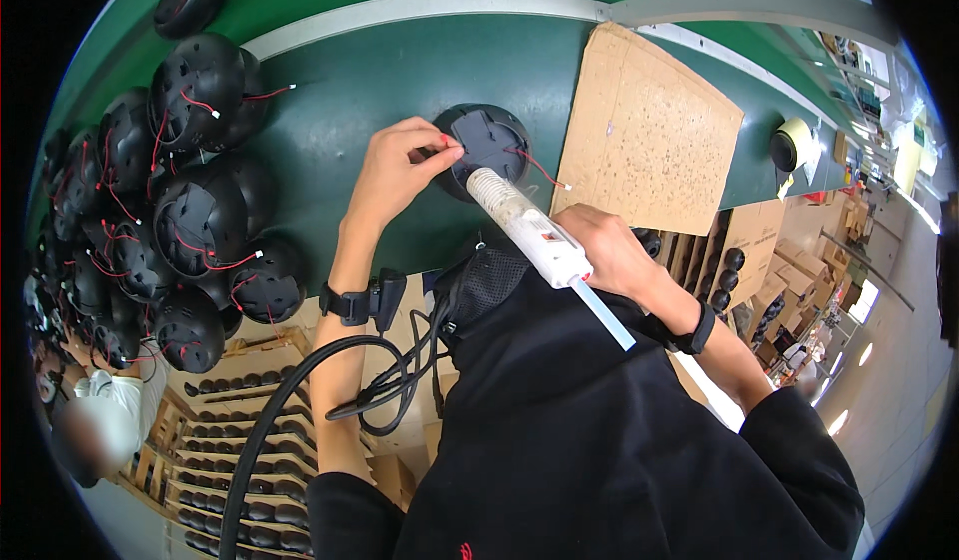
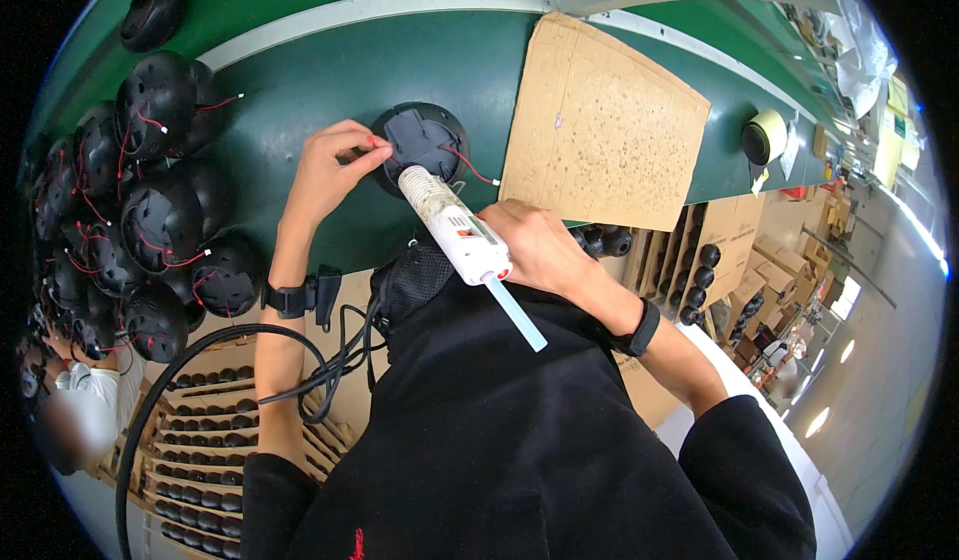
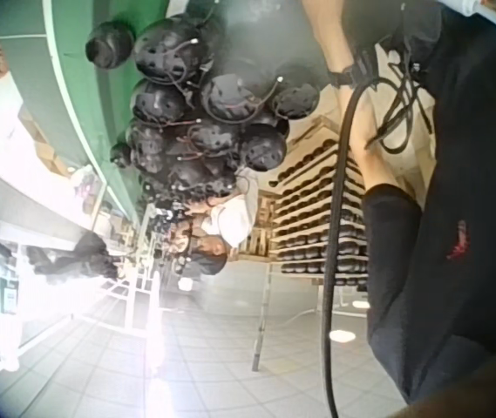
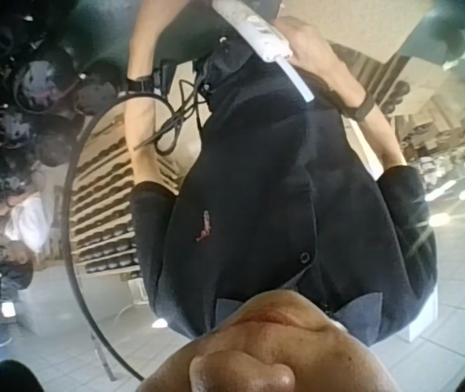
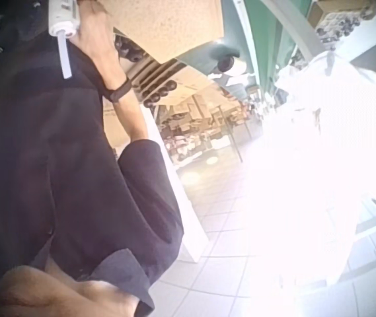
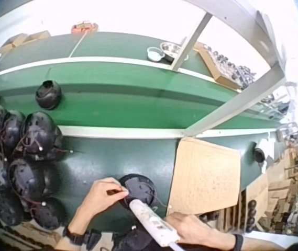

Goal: Use a hot glue gun to secure components and wires inside spherical plastic housings on an assembly line.

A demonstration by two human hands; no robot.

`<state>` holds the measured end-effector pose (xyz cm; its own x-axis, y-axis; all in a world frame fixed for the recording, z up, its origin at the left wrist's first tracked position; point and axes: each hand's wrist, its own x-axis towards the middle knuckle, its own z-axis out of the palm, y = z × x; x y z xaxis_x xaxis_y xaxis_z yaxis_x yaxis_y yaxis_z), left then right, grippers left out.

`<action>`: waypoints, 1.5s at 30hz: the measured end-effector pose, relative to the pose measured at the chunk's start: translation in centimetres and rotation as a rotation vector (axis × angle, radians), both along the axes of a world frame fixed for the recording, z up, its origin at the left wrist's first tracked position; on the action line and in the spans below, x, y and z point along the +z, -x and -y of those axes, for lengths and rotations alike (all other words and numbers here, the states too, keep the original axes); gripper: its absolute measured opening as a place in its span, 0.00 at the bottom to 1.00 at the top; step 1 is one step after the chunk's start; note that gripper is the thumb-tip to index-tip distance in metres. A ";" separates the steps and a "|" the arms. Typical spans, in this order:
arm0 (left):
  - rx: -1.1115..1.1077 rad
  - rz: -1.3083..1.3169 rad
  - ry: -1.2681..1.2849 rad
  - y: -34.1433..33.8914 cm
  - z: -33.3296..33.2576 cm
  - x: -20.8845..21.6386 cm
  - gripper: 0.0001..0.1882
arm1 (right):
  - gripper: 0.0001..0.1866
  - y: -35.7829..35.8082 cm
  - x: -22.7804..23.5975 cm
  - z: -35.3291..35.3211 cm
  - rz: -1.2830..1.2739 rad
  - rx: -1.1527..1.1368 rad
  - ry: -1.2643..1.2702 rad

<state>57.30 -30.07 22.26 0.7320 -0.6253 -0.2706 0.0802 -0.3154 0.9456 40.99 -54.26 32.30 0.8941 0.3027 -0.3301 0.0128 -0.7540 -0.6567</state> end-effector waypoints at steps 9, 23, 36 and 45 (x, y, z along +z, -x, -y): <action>-0.025 -0.042 0.027 1.6 -2.4 0.1 0.06 | 0.20 -0.5 0.0 0.0 -0.048 -0.052 -0.006; 0.020 0.069 0.001 1.7 -2.4 0.1 0.06 | 0.21 0.2 0.0 0.8 -0.027 -0.083 -0.169; 0.083 -0.062 -0.029 1.3 -1.5 -1.0 0.07 | 0.19 0.3 -1.0 1.2 0.011 -0.006 -0.102; 0.078 -0.068 -0.044 1.3 -1.4 -1.0 0.09 | 0.19 0.4 -1.1 1.2 -0.039 0.028 -0.062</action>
